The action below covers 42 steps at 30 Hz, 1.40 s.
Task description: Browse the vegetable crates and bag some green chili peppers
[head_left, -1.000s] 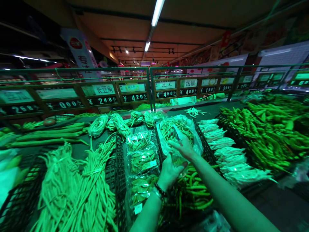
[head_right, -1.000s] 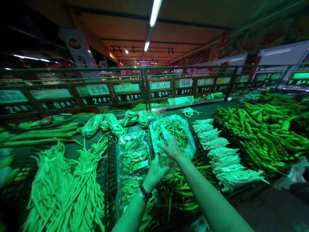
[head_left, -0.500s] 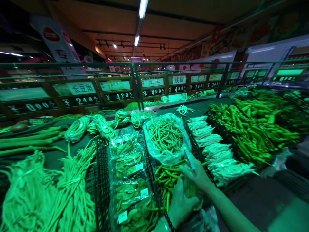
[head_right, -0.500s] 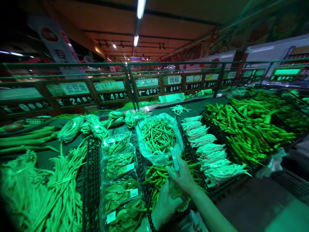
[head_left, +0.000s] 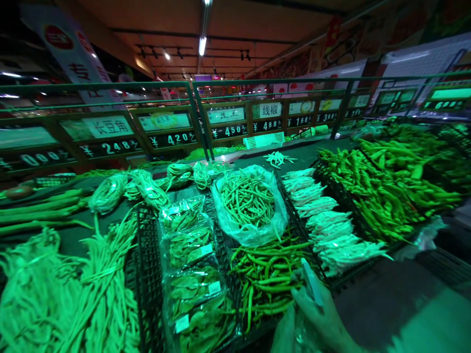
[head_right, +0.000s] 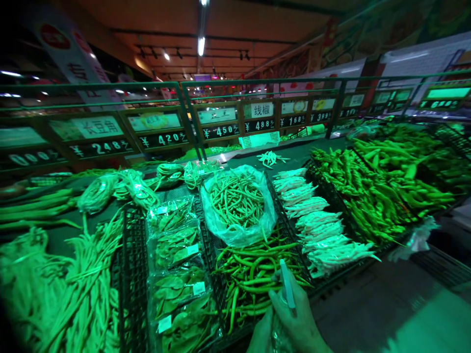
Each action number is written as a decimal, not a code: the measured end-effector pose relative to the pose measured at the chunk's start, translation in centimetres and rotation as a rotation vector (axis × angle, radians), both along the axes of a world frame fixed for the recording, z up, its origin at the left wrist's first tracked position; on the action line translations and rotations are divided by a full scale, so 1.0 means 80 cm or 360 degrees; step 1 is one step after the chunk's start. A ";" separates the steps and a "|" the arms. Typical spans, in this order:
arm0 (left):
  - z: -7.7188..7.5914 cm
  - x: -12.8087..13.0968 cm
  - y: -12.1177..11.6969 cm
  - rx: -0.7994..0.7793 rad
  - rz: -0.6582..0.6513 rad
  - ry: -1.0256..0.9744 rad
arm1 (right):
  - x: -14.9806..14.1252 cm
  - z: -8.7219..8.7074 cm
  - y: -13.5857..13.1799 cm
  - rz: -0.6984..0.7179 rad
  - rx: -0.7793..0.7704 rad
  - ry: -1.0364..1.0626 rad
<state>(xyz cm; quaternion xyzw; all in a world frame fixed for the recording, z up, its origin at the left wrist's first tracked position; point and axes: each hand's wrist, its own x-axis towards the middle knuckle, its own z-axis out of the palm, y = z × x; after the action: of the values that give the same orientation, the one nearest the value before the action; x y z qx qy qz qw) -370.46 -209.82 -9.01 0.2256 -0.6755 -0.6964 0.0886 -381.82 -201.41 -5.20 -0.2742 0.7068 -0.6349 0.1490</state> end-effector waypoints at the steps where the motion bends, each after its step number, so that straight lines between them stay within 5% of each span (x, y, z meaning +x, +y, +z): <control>1: -0.010 -0.002 0.002 0.0050 0.0033 -0.0089 | 0.005 -0.004 0.004 -0.0049 -0.0012 -0.0020; 6: -0.044 -0.015 0.010 0.0276 0.0087 -0.0338 | 0.020 -0.008 0.015 -0.0026 0.0077 -0.0052; 16: 0.001 0.047 -0.001 0.0270 0.0218 -0.0044 | 0.039 -0.008 -0.020 0.0244 0.0093 0.0142; 24: 0.001 0.071 -0.006 0.0301 0.0211 0.0056 | 0.062 -0.007 -0.048 0.0401 0.0141 0.0155; 32: -0.004 0.062 -0.023 0.0044 0.0220 0.0215 | 0.063 0.045 -0.084 0.0581 0.0118 0.0278; 42: 0.108 0.028 -0.113 -0.0425 0.0303 0.0197 | 0.007 0.123 -0.157 0.0472 -0.0144 0.0468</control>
<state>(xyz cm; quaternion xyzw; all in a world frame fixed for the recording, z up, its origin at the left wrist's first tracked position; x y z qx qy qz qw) -368.19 -218.88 -0.36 0.2315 -0.7307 -0.6016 0.2249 -381.25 -213.94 4.67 -0.4713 0.6437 -0.5902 0.1235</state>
